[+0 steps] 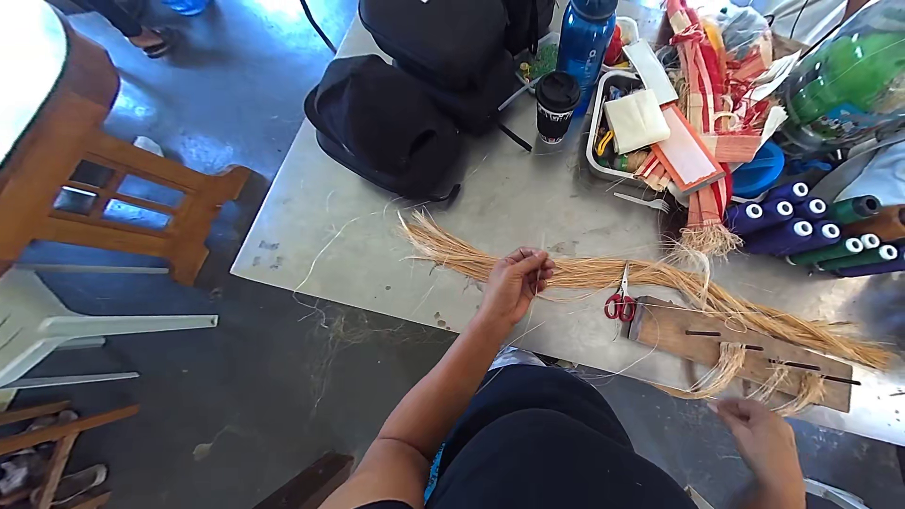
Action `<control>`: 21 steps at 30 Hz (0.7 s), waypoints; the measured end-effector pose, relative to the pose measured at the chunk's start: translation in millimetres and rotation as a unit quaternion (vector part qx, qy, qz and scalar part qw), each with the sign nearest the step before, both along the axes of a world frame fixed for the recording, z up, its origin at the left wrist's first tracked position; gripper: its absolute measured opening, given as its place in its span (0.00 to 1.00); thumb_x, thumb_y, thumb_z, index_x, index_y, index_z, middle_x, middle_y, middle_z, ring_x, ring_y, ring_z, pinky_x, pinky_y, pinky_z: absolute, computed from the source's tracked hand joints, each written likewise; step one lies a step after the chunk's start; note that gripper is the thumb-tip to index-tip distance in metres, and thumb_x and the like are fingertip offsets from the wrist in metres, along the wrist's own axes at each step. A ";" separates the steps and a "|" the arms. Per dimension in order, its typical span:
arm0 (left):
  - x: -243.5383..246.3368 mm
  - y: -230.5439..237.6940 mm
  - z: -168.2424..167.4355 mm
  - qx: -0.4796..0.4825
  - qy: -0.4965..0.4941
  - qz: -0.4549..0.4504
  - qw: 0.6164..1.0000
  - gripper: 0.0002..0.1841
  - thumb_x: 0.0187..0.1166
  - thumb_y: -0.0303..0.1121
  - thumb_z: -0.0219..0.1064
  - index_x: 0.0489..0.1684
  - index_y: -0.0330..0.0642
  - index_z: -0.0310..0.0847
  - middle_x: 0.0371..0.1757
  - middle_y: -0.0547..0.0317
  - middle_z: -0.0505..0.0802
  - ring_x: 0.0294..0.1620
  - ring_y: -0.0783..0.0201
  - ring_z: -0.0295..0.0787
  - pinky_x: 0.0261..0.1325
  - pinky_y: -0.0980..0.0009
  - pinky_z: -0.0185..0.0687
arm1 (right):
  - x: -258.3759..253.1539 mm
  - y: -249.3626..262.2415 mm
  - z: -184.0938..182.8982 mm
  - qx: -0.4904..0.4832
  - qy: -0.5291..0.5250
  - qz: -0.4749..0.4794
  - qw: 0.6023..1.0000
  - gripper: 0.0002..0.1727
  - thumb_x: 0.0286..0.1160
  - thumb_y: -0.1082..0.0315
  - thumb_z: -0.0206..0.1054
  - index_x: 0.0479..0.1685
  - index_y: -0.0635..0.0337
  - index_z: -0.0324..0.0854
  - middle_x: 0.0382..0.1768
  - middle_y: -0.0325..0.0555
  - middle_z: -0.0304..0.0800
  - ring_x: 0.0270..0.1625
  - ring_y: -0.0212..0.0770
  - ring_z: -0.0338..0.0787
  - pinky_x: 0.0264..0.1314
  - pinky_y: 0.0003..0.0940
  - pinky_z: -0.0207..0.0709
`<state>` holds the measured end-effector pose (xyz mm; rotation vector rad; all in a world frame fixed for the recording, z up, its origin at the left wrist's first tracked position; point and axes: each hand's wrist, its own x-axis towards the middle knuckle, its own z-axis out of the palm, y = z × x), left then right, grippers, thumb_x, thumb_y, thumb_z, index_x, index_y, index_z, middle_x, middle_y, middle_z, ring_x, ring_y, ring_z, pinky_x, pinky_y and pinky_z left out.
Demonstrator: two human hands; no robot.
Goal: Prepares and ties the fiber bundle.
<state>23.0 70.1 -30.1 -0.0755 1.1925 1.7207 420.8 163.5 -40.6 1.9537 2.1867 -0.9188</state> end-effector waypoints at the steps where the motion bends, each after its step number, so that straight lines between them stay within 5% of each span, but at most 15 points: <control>1: 7.3 -1.6 0.2 -0.002 0.032 -0.031 0.999 0.11 0.88 0.26 0.56 0.36 0.43 0.82 0.31 0.60 0.93 0.26 0.74 0.87 0.29 0.81 0.82 | -13.9 -1.3 -0.1 0.065 0.047 0.024 0.996 0.11 0.71 0.76 0.74 0.49 0.74 0.89 0.49 0.73 0.89 0.49 0.69 0.90 0.58 0.71 0.79; 3: 20.1 -5.3 1.5 -0.002 0.077 -0.085 0.993 0.09 0.87 0.23 0.57 0.37 0.40 0.82 0.31 0.58 0.93 0.27 0.72 0.89 0.32 0.78 0.85 | -52.5 -4.6 -0.5 0.186 0.182 0.056 0.964 0.12 0.72 0.77 0.70 0.51 0.76 0.88 0.44 0.65 0.92 0.43 0.52 0.94 0.53 0.49 0.87; 5: 31.0 -8.8 3.1 0.011 0.102 -0.130 0.986 0.08 0.84 0.19 0.59 0.37 0.37 0.82 0.30 0.57 0.94 0.28 0.70 0.92 0.34 0.76 0.88 | -95.6 -5.7 -0.5 0.180 0.377 0.065 0.906 0.07 0.74 0.76 0.68 0.43 0.72 0.88 0.36 0.42 0.95 0.38 0.25 0.92 0.49 0.22 0.88; 7: 40.7 -13.3 3.7 0.024 0.108 -0.165 0.980 0.07 0.81 0.17 0.60 0.36 0.35 0.82 0.29 0.56 0.95 0.28 0.68 0.93 0.36 0.75 0.90 | -133.3 -10.2 3.6 0.091 0.497 0.076 0.860 0.05 0.76 0.75 0.67 0.41 0.64 0.89 0.38 0.31 0.96 0.41 0.22 0.93 0.52 0.22 0.88; 10: 49.6 -18.9 4.9 0.033 0.101 -0.192 0.976 0.07 0.80 0.16 0.62 0.34 0.34 0.83 0.28 0.56 0.95 0.28 0.69 0.93 0.37 0.75 0.90 | -173.9 -14.5 6.5 -0.027 0.564 0.075 0.822 0.08 0.76 0.77 0.66 0.47 0.67 0.89 0.40 0.38 0.96 0.42 0.30 0.94 0.52 0.29 0.90; 21: 47.2 -29.3 7.7 0.038 0.167 -0.218 0.961 0.03 0.77 0.18 0.67 0.38 0.35 0.85 0.31 0.63 0.96 0.33 0.71 0.94 0.42 0.75 0.92 | -217.5 -19.5 11.9 -0.079 0.559 0.056 0.824 0.05 0.65 0.82 0.72 0.33 0.64 0.90 0.33 0.38 0.93 0.34 0.26 0.90 0.42 0.21 0.87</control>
